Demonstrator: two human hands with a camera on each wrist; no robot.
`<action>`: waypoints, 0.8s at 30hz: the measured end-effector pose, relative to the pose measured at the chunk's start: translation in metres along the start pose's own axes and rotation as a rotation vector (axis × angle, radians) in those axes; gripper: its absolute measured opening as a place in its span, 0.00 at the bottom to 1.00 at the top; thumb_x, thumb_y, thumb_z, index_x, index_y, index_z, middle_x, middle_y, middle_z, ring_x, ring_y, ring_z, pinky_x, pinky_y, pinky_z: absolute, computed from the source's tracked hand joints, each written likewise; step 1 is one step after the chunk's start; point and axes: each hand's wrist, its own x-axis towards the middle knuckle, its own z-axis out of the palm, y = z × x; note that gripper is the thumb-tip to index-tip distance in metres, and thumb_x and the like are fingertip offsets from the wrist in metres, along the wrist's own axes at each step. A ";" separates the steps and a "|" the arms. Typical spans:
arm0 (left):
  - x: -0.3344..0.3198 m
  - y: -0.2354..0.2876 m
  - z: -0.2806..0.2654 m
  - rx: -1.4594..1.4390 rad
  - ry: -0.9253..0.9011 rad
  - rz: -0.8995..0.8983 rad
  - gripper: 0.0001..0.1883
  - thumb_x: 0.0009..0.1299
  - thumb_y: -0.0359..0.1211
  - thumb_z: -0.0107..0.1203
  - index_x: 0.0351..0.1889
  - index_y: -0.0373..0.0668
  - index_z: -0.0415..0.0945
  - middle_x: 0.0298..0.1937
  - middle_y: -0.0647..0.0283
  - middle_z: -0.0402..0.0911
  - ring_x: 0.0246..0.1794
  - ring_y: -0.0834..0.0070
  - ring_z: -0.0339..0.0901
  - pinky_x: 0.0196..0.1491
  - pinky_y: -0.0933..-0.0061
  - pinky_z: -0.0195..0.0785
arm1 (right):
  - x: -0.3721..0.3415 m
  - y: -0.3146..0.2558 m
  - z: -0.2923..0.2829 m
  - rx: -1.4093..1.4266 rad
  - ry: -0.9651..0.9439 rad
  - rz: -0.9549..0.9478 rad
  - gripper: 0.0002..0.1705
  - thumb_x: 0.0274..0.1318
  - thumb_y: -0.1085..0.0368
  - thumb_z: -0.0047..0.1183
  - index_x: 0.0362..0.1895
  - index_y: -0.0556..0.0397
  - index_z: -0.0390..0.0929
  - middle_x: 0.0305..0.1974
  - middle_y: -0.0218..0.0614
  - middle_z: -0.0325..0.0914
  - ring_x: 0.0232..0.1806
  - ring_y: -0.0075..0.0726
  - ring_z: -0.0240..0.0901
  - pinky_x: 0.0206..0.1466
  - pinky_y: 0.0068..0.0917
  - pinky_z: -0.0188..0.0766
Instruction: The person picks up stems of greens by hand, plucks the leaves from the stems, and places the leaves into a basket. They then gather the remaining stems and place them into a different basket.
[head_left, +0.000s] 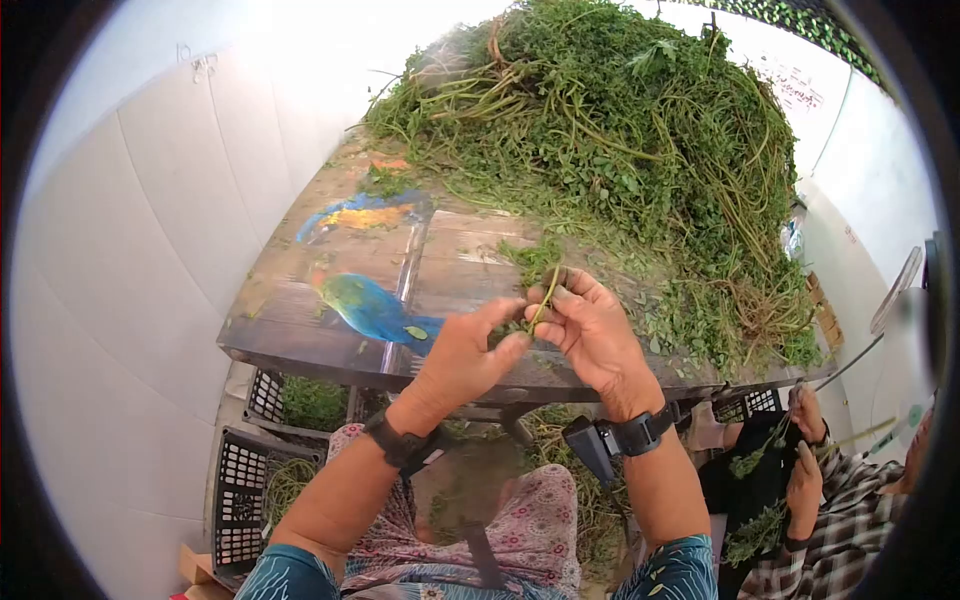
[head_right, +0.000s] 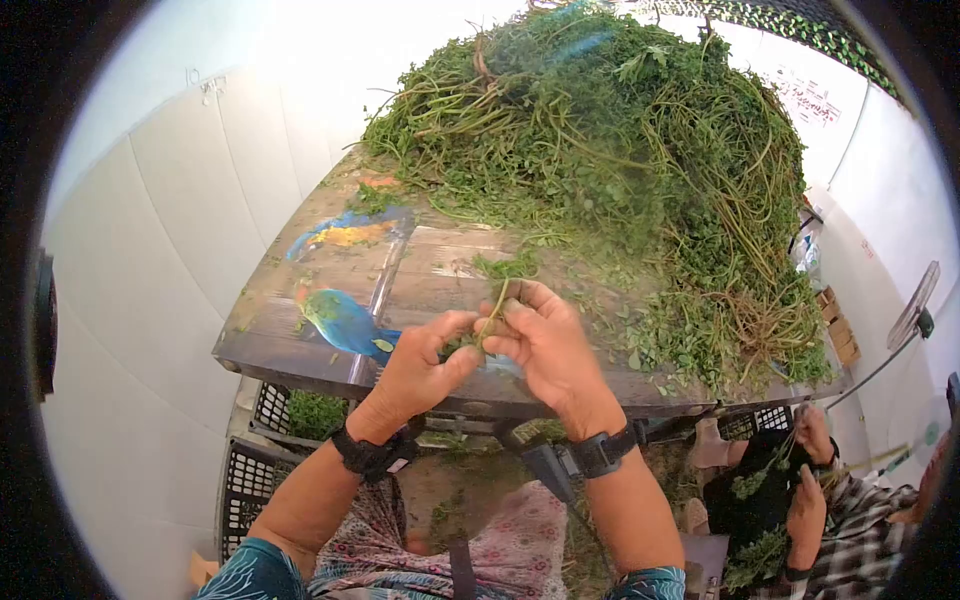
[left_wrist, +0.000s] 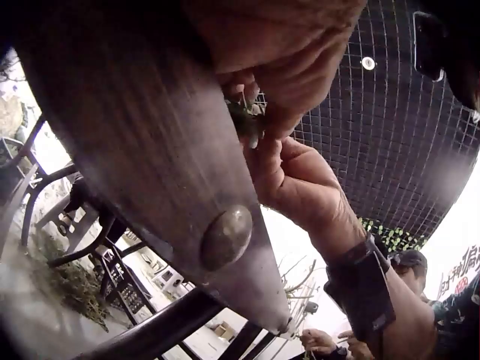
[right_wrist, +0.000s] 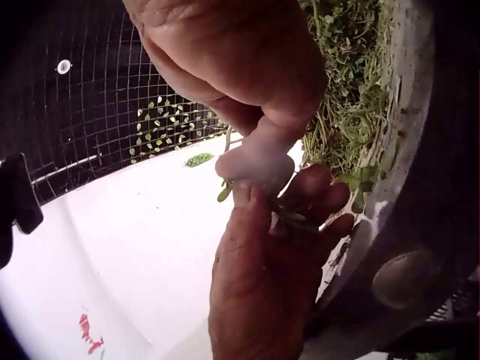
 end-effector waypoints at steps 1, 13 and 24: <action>0.000 0.001 -0.001 0.003 -0.012 -0.021 0.17 0.60 0.30 0.52 0.47 0.37 0.70 0.36 0.59 0.79 0.37 0.72 0.76 0.41 0.74 0.67 | 0.001 0.001 0.001 -0.027 -0.001 -0.011 0.11 0.59 0.70 0.44 0.46 0.57 0.68 0.40 0.42 0.75 0.37 0.34 0.76 0.37 0.26 0.76; 0.003 0.001 -0.003 -0.042 -0.048 -0.001 0.11 0.63 0.28 0.50 0.43 0.35 0.73 0.32 0.63 0.77 0.33 0.78 0.72 0.38 0.76 0.65 | -0.005 0.003 -0.007 -0.758 0.062 -0.233 0.12 0.54 0.64 0.50 0.38 0.61 0.74 0.27 0.30 0.75 0.30 0.19 0.69 0.32 0.21 0.67; 0.003 -0.005 -0.005 -0.290 0.005 -0.244 0.06 0.62 0.29 0.54 0.34 0.38 0.72 0.27 0.76 0.71 0.26 0.92 0.63 0.28 0.87 0.58 | -0.020 -0.011 0.023 -1.376 -0.080 -0.489 0.06 0.46 0.67 0.49 0.29 0.56 0.72 0.26 0.51 0.72 0.30 0.58 0.70 0.31 0.43 0.65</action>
